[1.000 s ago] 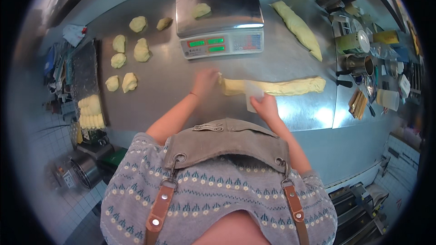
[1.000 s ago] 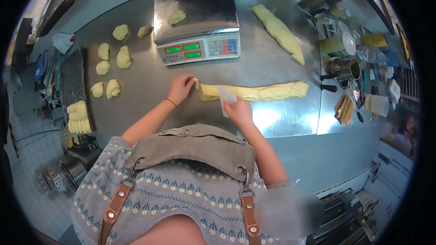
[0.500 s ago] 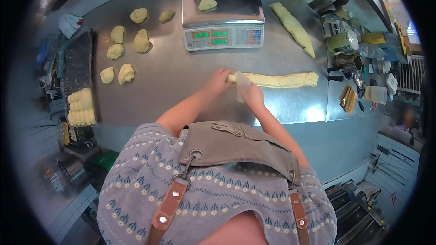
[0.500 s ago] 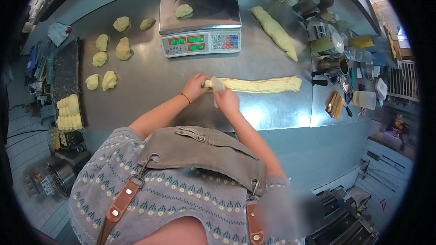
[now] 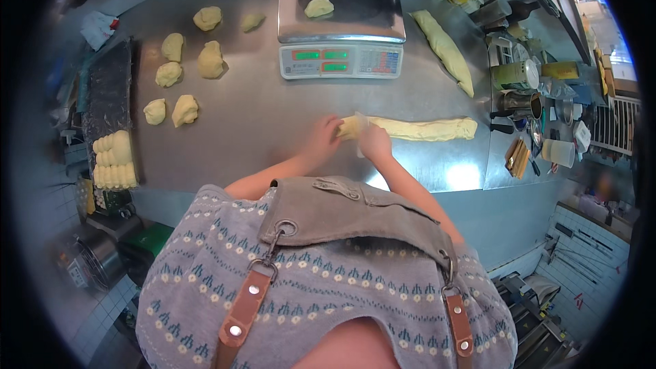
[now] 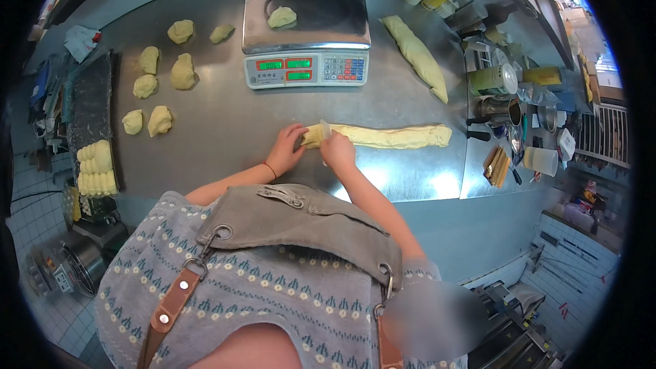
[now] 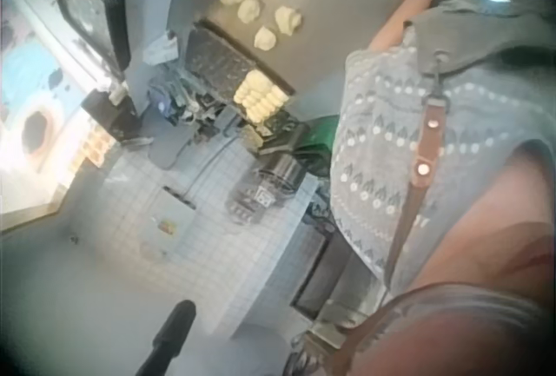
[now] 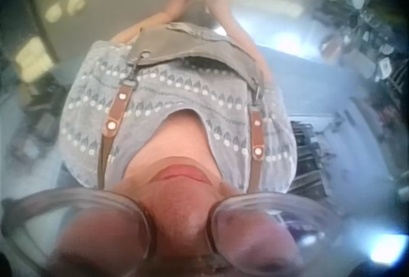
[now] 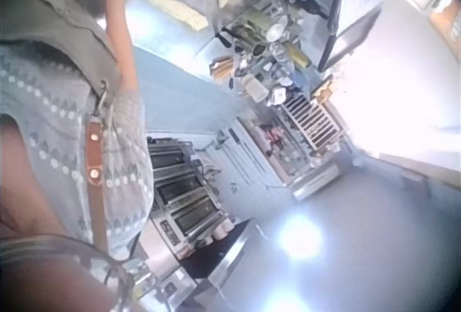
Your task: The person portions dough into uniform pieces using a digital scale and a bench scraper. They weigh each piece, adjust it to the target weight, and place it on a tray. The process is repeated for multiple pieces.
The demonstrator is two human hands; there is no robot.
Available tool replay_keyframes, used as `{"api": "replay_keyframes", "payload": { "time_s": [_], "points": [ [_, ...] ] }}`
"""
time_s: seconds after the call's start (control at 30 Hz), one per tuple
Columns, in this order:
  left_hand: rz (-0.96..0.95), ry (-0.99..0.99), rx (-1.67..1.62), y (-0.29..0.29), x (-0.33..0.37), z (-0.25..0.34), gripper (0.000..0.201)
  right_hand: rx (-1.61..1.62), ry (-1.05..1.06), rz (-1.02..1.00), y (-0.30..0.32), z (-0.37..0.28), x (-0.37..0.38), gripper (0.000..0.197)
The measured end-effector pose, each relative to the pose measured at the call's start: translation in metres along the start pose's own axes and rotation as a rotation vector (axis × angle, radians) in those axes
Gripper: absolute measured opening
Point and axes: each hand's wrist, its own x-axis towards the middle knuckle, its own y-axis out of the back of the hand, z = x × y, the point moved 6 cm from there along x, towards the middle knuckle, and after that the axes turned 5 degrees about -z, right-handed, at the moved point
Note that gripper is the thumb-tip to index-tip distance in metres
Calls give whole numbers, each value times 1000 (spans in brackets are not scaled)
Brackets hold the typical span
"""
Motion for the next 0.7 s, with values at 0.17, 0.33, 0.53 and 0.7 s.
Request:
{"api": "replay_keyframes", "payload": {
  "time_s": [0.17,0.33,0.53,0.7],
  "points": [
    [-63,85,-147,-4,-1,4,68,-8,34,-75,-18,-7,25,25],
    [-16,221,-227,2,5,5,78,47,160,-224,-46,-11,55,28],
    [276,208,-821,87,73,58,62,991,-29,-188,54,26,-8,31],
    [329,-56,147,127,208,90,61,880,4,79,104,64,-43,31]
  ]
}}
